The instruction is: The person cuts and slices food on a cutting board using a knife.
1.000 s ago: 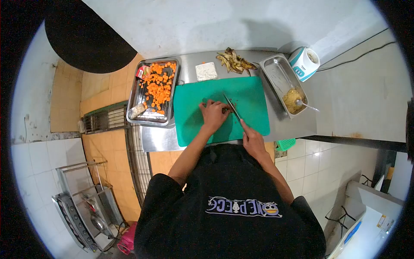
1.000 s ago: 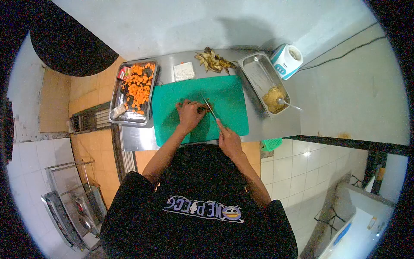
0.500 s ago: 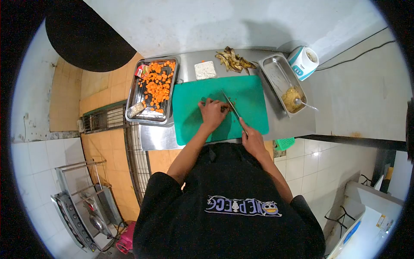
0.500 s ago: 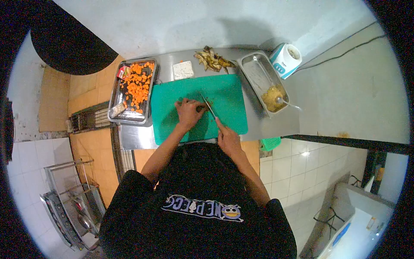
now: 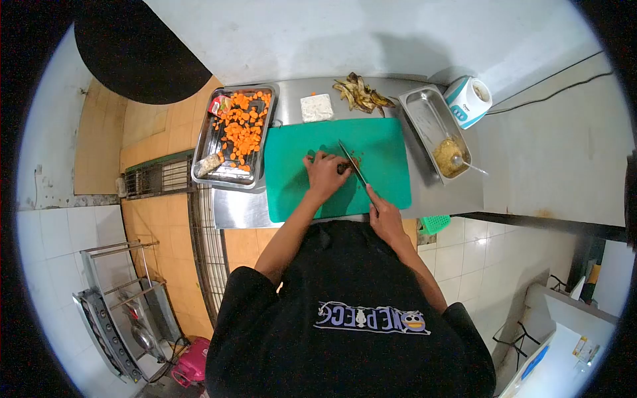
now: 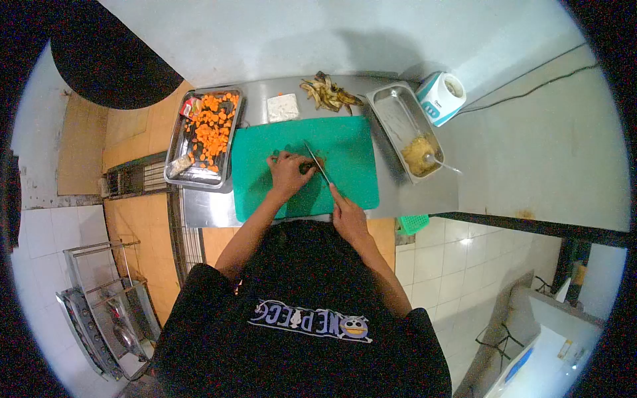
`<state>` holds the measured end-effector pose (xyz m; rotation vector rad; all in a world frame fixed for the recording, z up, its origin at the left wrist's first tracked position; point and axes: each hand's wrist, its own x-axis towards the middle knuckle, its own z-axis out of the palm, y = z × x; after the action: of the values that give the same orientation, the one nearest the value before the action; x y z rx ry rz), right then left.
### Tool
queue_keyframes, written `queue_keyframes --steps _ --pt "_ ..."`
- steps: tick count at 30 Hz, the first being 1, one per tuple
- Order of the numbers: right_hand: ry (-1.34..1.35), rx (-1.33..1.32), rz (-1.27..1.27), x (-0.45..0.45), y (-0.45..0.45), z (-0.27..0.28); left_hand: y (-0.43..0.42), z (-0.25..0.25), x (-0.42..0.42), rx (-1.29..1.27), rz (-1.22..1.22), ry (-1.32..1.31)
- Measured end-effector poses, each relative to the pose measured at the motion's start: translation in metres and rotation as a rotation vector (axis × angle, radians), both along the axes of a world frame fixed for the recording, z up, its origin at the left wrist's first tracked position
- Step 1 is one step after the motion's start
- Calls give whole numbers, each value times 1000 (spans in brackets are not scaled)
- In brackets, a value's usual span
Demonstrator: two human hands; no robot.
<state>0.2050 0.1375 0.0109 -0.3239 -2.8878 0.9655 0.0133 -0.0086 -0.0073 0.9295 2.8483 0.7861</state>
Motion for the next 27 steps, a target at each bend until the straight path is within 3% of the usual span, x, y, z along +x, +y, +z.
queue_keyframes --steps 11,13,17,23,25,27 --pt "-25 46 2 4 1 -3 -6 2 6 -11 40 10" --pt "-206 28 -3 -2 5 13 -4 0 5 -7 29 27" --pt "-218 -47 1 -15 7 36 -1 -4 5 -7 26 32" --pt "41 -66 9 -9 1 8 -4 7 2 -35 31 -42" --pt "-229 6 -6 -7 0 9 -6 5 4 -3 36 43" --pt "-271 2 17 -12 6 15 -8 4 6 -8 34 40"
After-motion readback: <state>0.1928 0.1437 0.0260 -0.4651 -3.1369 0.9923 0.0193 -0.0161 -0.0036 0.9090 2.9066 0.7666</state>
